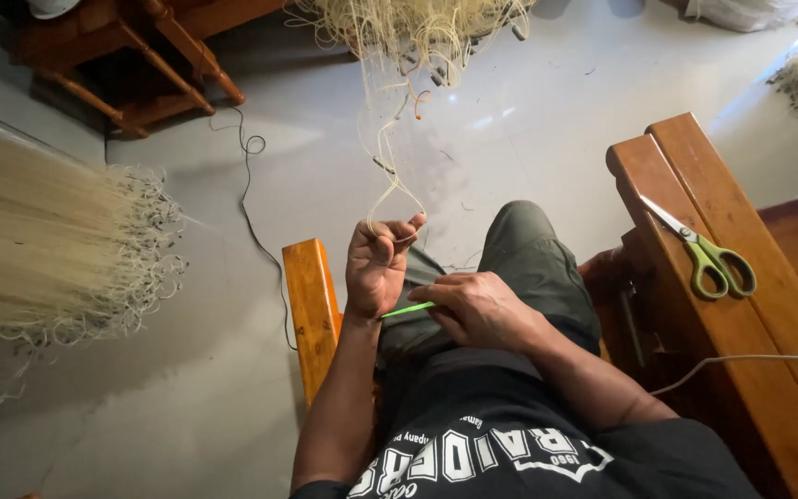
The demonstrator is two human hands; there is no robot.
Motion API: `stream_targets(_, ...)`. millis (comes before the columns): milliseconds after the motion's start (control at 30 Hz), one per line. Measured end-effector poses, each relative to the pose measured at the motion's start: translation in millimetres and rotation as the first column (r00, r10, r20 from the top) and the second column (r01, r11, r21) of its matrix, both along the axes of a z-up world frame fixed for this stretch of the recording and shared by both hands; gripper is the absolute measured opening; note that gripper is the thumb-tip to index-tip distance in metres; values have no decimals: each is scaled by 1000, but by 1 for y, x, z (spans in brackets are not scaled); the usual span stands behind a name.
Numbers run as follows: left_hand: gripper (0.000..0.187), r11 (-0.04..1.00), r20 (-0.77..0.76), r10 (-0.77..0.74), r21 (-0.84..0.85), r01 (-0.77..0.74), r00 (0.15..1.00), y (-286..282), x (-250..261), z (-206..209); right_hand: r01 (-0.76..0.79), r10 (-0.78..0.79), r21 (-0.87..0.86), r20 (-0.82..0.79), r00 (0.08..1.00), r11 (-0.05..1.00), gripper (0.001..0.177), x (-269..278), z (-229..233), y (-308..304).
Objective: Repairing or weaving a fishing net using a netting needle and scissors
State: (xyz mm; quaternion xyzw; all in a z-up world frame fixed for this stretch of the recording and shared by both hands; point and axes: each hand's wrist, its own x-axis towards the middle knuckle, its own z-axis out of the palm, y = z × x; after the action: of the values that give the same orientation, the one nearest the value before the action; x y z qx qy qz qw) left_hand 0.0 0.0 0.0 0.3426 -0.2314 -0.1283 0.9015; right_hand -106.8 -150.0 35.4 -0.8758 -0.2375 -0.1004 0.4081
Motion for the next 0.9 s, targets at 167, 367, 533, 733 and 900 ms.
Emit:
stream_targets(167, 23, 999, 90, 36, 26, -39, 995, 2, 4, -8, -33, 32, 71, 18, 999, 997, 28, -3, 0, -1)
stream_targets(367, 25, 986, 177, 139, 66, -152, 974, 2, 11, -22, -112, 94, 271, 79, 992, 956, 20, -15, 21, 5)
stream_targets(533, 27, 960, 195, 241, 94, -263, 951, 0, 2, -10, -173, 105, 409, 183, 977, 896, 25, -12, -2, 5)
stream_targets(733, 26, 956, 204, 252, 98, -275, 946, 0, -3, 17, -190, 95, 493, 211, 973, 849, 17, -4, 3, 7)
stream_targets(900, 23, 918, 256, 329, 140, -372, 909, 20, 2, 31, -104, 42, 467, 142, 989, 878, 22, -6, 12, 3)
